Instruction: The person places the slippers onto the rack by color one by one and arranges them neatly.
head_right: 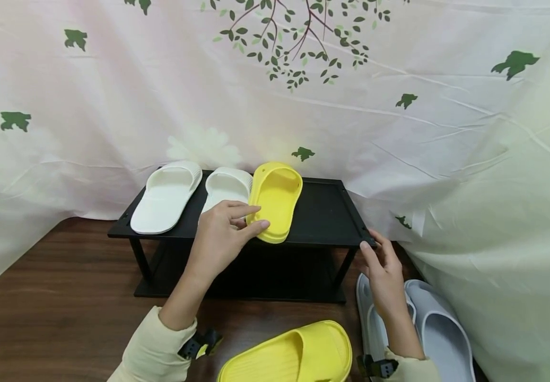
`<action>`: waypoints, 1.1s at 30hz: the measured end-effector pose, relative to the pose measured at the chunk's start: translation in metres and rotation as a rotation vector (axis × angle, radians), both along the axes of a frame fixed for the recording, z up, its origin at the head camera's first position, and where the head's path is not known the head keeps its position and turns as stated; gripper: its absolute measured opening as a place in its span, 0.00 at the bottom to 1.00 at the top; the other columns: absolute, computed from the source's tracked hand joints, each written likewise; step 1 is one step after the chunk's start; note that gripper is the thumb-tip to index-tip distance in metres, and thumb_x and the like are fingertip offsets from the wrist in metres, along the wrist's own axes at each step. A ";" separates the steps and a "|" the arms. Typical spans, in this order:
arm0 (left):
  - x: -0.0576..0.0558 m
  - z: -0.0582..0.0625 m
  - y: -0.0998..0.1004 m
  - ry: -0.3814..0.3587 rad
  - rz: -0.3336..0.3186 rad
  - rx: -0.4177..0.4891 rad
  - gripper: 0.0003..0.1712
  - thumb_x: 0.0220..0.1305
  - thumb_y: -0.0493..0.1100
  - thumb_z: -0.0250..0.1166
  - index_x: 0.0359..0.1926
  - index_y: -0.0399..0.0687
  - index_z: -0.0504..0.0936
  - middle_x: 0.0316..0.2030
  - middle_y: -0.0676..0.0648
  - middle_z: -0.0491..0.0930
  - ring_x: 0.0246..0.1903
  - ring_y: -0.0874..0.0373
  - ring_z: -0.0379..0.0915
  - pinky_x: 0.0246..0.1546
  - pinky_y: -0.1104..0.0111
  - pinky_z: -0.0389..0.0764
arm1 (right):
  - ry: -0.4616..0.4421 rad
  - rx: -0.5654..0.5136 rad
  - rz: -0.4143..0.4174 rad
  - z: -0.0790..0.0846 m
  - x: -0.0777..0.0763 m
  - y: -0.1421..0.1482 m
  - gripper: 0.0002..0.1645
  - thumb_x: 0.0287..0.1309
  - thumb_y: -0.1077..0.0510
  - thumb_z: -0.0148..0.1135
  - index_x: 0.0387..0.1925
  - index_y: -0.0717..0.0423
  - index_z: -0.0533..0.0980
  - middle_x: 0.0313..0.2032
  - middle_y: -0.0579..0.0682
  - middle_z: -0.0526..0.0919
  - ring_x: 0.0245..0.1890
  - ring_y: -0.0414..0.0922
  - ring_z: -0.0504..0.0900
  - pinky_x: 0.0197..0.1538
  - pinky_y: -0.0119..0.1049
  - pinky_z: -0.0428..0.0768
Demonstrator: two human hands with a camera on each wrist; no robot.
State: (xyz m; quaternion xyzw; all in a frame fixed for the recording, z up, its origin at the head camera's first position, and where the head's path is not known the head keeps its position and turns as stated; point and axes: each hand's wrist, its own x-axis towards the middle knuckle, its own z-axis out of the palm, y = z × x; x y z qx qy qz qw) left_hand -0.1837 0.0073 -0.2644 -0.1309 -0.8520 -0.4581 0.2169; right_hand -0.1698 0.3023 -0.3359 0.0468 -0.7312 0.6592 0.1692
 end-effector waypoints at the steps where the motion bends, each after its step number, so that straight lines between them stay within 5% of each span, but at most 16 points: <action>1: 0.000 0.000 0.002 0.005 0.001 -0.008 0.22 0.49 0.52 0.73 0.46 0.51 0.85 0.43 0.47 0.80 0.31 0.61 0.78 0.29 0.76 0.79 | -0.002 0.004 -0.004 0.000 0.000 0.000 0.31 0.68 0.51 0.50 0.69 0.52 0.56 0.46 0.45 0.69 0.44 0.35 0.77 0.42 0.25 0.81; 33: 0.001 -0.007 0.021 0.100 0.062 -0.225 0.20 0.53 0.55 0.69 0.39 0.45 0.86 0.31 0.49 0.84 0.30 0.58 0.76 0.28 0.68 0.76 | 0.002 0.001 -0.003 0.000 0.000 0.000 0.32 0.67 0.51 0.50 0.69 0.53 0.56 0.49 0.44 0.68 0.49 0.37 0.74 0.42 0.25 0.81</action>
